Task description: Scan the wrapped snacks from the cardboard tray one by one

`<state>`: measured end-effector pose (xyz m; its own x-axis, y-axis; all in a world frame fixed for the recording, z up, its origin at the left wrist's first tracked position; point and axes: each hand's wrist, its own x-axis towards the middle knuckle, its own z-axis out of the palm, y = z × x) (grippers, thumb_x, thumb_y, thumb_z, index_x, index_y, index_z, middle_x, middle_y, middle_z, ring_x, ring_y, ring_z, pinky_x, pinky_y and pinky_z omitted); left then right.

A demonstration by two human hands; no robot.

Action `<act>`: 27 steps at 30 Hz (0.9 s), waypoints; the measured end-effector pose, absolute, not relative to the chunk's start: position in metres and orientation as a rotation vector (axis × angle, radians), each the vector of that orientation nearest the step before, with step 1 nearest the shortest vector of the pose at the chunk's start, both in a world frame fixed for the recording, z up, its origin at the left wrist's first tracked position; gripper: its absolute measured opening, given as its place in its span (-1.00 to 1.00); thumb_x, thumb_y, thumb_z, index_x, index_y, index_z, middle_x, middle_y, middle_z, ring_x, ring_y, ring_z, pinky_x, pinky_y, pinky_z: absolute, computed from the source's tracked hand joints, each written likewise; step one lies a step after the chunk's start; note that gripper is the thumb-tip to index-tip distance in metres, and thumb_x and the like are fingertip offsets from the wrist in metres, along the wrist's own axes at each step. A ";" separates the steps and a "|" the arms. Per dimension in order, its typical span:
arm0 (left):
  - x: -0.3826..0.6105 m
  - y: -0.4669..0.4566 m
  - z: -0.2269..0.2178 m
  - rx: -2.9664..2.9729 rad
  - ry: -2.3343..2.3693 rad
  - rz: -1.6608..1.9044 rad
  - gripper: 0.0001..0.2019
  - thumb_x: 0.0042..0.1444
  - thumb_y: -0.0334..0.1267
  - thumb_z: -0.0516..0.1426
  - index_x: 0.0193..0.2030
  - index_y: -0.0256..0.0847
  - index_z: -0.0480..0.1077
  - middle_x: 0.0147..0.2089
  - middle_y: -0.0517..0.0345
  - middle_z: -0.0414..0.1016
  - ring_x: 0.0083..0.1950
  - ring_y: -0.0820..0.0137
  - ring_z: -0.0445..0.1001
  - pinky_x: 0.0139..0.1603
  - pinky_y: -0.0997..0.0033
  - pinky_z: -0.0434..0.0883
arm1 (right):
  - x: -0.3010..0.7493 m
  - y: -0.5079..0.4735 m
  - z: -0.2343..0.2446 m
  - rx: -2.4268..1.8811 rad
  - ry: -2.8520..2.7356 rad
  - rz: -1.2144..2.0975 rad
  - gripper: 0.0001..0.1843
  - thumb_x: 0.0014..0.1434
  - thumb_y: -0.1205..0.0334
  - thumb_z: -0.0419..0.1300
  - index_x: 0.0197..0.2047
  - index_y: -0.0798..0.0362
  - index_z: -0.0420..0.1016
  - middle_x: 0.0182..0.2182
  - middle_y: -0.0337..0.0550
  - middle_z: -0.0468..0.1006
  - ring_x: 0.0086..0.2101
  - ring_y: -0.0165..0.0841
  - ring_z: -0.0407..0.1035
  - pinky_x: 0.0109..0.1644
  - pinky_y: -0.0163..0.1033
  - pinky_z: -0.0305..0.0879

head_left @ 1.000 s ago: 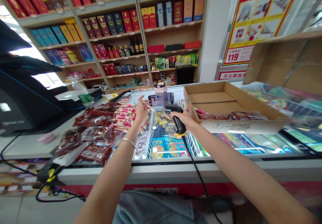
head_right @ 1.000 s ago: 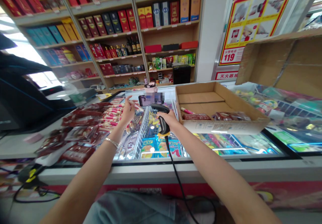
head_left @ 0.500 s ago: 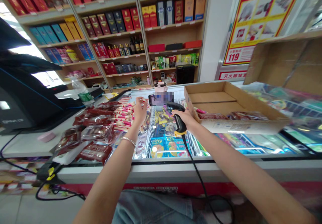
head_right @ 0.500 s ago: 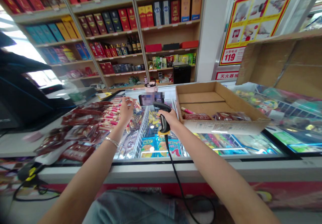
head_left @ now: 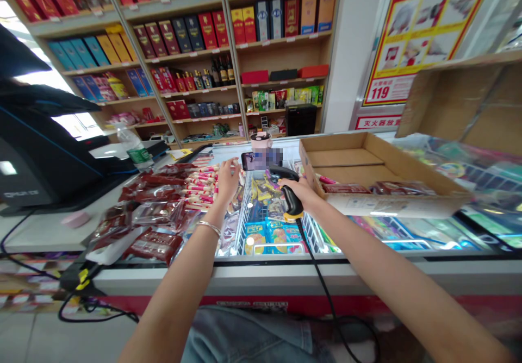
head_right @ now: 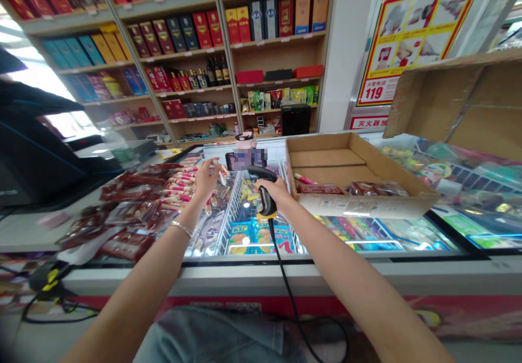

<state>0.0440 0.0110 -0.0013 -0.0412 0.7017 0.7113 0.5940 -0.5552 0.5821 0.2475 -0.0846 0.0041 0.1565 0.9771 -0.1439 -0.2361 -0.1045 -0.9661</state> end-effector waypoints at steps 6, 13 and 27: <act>0.043 0.014 -0.001 2.046 1.244 1.819 -0.65 0.21 -0.25 -0.03 0.12 -0.21 0.28 -0.11 -0.01 0.44 -0.12 0.37 0.46 -0.05 0.33 0.39 | 0.246 -0.086 0.004 -1.222 -0.946 1.246 -0.83 -0.06 0.43 0.24 -0.33 0.17 0.37 -0.62 -0.21 0.44 -0.62 -0.44 0.36 -0.59 -0.36 0.35; 0.046 0.009 0.002 2.084 1.114 1.863 -0.65 0.22 -0.19 -0.02 0.12 -0.17 0.29 -0.09 -0.01 0.43 -0.11 0.38 0.47 -0.12 0.39 0.43 | 0.245 -0.087 0.004 -1.221 -0.981 1.258 -0.83 -0.05 0.43 0.21 -0.30 0.17 0.38 -0.62 -0.22 0.44 -0.65 -0.45 0.33 -0.60 -0.38 0.32; 0.049 0.002 0.009 2.060 1.115 1.890 -0.70 0.21 -0.21 -0.02 0.06 -0.17 0.28 -0.09 0.01 0.45 -0.14 0.40 0.47 -0.13 0.38 0.43 | 0.244 -0.092 0.015 -1.189 -1.090 1.175 -0.70 -0.10 0.39 0.27 -0.23 0.14 0.35 -0.56 -0.22 0.46 -0.63 -0.45 0.35 -0.59 -0.40 0.31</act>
<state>0.0487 0.0017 0.0092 -0.0586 0.5871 0.8074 0.4228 -0.7181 0.5529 0.2440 -0.0923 0.0149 0.0890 0.9960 0.0027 -0.0769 0.0096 -0.9970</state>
